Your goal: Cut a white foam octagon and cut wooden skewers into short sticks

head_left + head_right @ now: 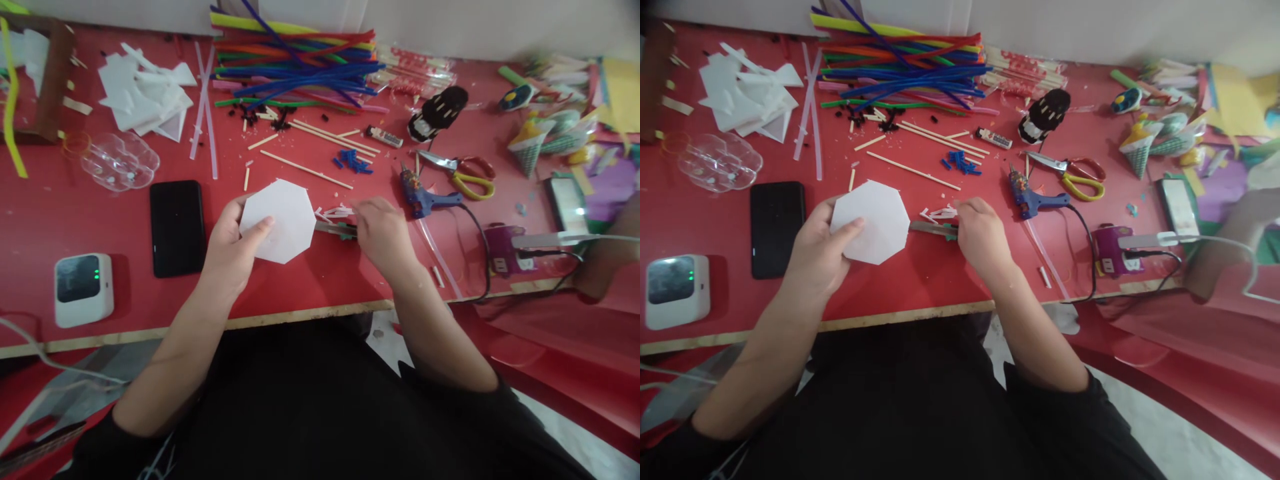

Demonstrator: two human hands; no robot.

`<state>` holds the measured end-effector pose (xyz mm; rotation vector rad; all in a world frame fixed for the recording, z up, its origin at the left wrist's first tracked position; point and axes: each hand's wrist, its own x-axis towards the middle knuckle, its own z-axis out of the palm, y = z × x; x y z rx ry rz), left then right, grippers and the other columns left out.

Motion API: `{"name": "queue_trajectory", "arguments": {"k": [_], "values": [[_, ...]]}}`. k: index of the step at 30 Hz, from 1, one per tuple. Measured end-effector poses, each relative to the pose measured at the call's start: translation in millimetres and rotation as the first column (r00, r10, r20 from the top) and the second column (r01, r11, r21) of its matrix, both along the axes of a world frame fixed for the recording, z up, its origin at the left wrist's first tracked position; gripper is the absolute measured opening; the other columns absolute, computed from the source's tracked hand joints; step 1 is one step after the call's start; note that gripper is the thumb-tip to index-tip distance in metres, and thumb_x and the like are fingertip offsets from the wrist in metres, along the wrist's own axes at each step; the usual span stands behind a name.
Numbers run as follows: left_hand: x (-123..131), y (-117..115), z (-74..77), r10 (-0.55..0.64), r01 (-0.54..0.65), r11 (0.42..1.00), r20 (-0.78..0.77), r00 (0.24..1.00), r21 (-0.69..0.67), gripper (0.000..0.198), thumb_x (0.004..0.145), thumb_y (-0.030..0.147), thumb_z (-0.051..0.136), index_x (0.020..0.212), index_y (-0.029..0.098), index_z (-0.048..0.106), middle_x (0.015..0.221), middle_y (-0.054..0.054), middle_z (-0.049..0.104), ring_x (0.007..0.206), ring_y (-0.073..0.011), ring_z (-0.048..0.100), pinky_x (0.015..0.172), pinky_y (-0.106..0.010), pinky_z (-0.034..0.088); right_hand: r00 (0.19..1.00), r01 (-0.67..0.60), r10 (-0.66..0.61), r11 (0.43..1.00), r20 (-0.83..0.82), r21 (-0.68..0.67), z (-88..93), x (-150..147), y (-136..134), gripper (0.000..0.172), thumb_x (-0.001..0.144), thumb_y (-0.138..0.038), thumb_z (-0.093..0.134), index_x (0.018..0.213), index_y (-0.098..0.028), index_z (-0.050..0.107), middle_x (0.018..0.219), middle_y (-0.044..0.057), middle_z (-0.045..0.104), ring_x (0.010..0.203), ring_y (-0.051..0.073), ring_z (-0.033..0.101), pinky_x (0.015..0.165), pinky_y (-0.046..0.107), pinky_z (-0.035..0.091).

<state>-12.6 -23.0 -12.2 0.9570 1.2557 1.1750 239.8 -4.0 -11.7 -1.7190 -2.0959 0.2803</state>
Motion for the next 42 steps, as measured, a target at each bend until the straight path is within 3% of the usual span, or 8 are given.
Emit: {"name": "queue_trajectory", "arguments": {"k": [6,9,13,19,25,32,37,42], "values": [[0,3,-0.6,0.022,-0.019,0.998,0.039,0.999,-0.065,0.046,0.079,0.033,0.074,0.12,0.021,0.058,0.123,-0.01,0.07,0.114,-0.0317,0.069,0.094,-0.05,0.059,0.954,0.257,-0.267,0.963,0.137,0.084,22.3,69,-39,0.012,0.089,-0.031,0.067,0.079,-0.024,0.071,0.071,0.006,0.067,0.066,0.021,0.062,0.064,0.037,0.047],[2,5,1.7,0.041,-0.033,0.994,0.075,0.996,-0.106,0.047,0.075,0.031,0.075,0.118,0.021,0.057,0.12,-0.01,0.071,0.113,-0.0326,0.069,0.091,-0.051,0.061,0.918,0.276,-0.248,0.96,0.31,-0.05,27.7,109,-70,0.004,0.083,-0.026,0.069,0.086,-0.026,0.067,0.067,0.006,0.066,0.063,0.025,0.061,0.059,0.039,0.042],[7,8,3.8,0.027,-0.016,0.992,0.089,0.996,-0.126,0.046,0.075,0.03,0.072,0.117,0.022,0.056,0.117,-0.01,0.071,0.115,-0.0342,0.068,0.088,-0.051,0.062,0.911,0.291,-0.247,0.953,0.33,-0.089,20.2,130,-99,0.017,0.073,-0.019,0.07,0.076,-0.029,0.057,0.064,0.007,0.067,0.055,0.028,0.059,0.051,0.04,0.039],[9,9,5.1,-0.01,0.028,0.988,0.119,0.993,-0.152,0.045,0.077,0.031,0.068,0.12,0.02,0.057,0.116,-0.011,0.072,0.115,-0.0351,0.068,0.087,-0.052,0.062,0.927,0.289,-0.247,0.95,0.282,-0.118,11.9,117,-89,0.021,0.07,-0.011,0.064,0.077,-0.028,0.054,0.066,0.006,0.069,0.058,0.026,0.063,0.054,0.037,0.042],[4,2,5.5,-0.002,0.023,0.983,0.114,0.993,-0.181,0.048,0.078,0.028,0.067,0.124,0.017,0.063,0.12,-0.011,0.073,0.116,-0.032,0.067,0.097,-0.05,0.056,0.982,0.186,-0.187,0.977,-0.002,-0.103,24.8,64,-27,0.014,0.078,-0.021,0.063,0.092,-0.022,0.066,0.079,0.004,0.071,0.065,0.019,0.065,0.065,0.034,0.052],[-9,-6,-2.0,-0.019,0.03,0.985,0.063,0.998,-0.167,0.051,0.079,0.026,0.07,0.129,0.018,0.063,0.13,-0.01,0.07,0.12,-0.0296,0.065,0.101,-0.047,0.053,0.998,-0.026,0.02,0.991,-0.052,-0.13,17.7,11,28,0.033,0.086,-0.029,0.064,0.117,-0.018,0.069,0.103,0.011,0.074,0.08,0.023,0.068,0.077,0.039,0.054],[-17,-6,-2.0,-0.136,0.109,0.984,-0.199,0.97,-0.139,0.055,0.083,0.028,0.07,0.136,0.023,0.058,0.137,-0.01,0.066,0.121,-0.0309,0.065,0.1,-0.05,0.054,0.978,0.204,-0.194,0.966,0.074,-0.159,11.7,45,11,0.025,0.082,-0.029,0.065,0.103,-0.015,0.068,0.094,0.014,0.073,0.08,0.028,0.068,0.078,0.045,0.053],[-22,-8,-1.4,-0.167,0.161,0.985,-0.523,0.836,-0.058,0.061,0.084,0.028,0.071,0.142,0.021,0.054,0.141,-0.013,0.063,0.134,-0.0323,0.058,0.113,-0.053,0.045,0.985,0.161,-0.17,0.969,-0.032,-0.189,-4.3,49,4,0.02,0.08,-0.016,0.058,0.098,-0.018,0.066,0.091,0.011,0.075,0.083,0.025,0.071,0.078,0.04,0.055]]}}
